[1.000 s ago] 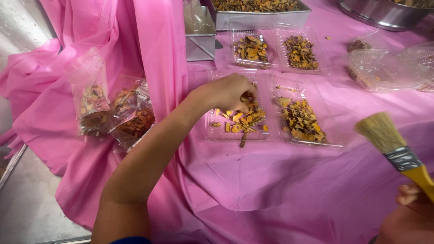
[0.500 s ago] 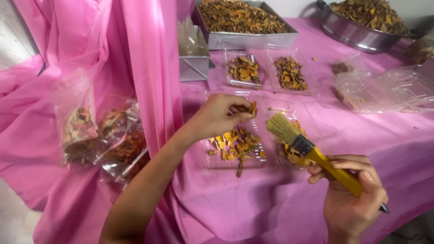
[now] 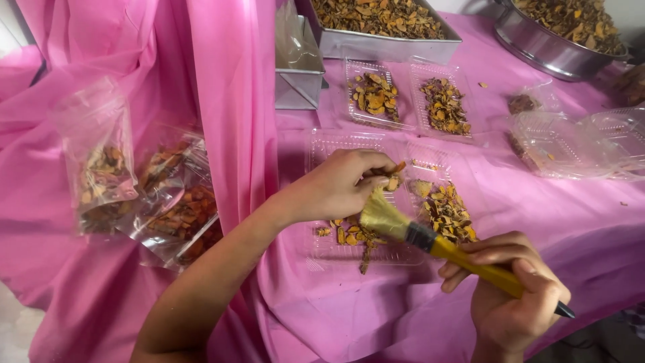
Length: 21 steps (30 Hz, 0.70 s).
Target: The person sorts dried plant materials in plastic containers by hand and using a brush, eventually placing them into a plastic bag.
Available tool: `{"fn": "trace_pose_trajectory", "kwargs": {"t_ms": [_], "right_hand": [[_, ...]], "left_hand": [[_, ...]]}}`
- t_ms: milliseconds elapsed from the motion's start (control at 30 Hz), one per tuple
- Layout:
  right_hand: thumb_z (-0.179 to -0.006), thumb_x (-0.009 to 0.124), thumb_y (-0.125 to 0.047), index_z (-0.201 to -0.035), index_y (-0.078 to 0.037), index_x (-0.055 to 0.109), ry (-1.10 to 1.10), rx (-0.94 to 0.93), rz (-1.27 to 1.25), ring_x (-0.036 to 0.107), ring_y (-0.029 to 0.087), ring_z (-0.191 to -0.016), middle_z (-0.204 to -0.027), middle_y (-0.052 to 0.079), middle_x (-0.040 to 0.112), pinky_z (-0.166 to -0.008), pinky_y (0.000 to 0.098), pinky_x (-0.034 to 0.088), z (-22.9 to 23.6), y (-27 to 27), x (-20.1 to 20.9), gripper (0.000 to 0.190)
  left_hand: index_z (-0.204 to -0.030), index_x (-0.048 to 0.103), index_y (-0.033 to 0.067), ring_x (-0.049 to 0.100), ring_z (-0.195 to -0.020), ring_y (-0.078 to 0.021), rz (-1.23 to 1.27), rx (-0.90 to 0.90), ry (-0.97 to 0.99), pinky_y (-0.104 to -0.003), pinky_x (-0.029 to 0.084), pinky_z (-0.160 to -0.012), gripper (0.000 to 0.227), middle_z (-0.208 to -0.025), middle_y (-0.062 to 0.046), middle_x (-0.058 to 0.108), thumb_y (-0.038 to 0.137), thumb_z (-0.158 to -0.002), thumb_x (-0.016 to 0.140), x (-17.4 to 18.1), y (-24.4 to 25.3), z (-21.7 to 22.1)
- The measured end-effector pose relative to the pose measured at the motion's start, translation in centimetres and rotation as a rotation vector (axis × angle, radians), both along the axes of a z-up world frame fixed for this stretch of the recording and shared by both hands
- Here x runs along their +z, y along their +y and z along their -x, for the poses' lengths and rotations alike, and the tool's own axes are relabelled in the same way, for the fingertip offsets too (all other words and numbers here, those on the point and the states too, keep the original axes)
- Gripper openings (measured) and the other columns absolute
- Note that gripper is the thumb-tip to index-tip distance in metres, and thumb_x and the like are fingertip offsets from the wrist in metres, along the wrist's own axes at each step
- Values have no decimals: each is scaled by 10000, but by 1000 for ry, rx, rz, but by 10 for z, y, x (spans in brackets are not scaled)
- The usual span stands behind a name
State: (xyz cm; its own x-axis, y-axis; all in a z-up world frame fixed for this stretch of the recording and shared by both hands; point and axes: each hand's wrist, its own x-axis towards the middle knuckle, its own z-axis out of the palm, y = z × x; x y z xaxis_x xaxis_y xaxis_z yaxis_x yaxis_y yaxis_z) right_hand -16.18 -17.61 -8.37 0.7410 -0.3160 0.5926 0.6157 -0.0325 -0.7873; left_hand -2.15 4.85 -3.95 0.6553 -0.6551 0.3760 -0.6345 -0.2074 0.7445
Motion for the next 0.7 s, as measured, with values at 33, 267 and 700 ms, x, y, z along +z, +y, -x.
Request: {"fn": "trace_pose_trajectory", "kwargs": {"t_ms": [33,267,700], "right_hand": [[-947,368,-241,-727,63,588,4,1,7,624,396,-471,-813,247,595,-409,360,528,-4,-3,-2,435],[-984,350,-283,-748,15,586,-20,-69,-56,612,374,-482,-831,195,586,-356,320,501,-4,11,3,447],[-946,412,-335,-745,-56,603,-65,-188,-301,571,338,-493,-797,88,551,-380,304,453,1,19,8,393]], "left_hand": [[-1027,699,39,598,-751,-183,7,1,4,-317,428,-678,208,-900,-78,704,-35,-917,540,3,1,3],[-1260,611,-4,683,-1037,-293,-4,18,-73,-390,518,-854,342,-1165,-175,708,4,-938,495,3,0,6],[-1282,623,19,645,-1060,-229,-33,7,-53,-369,531,-937,360,-1151,-130,692,-6,-976,435,5,0,14]]}}
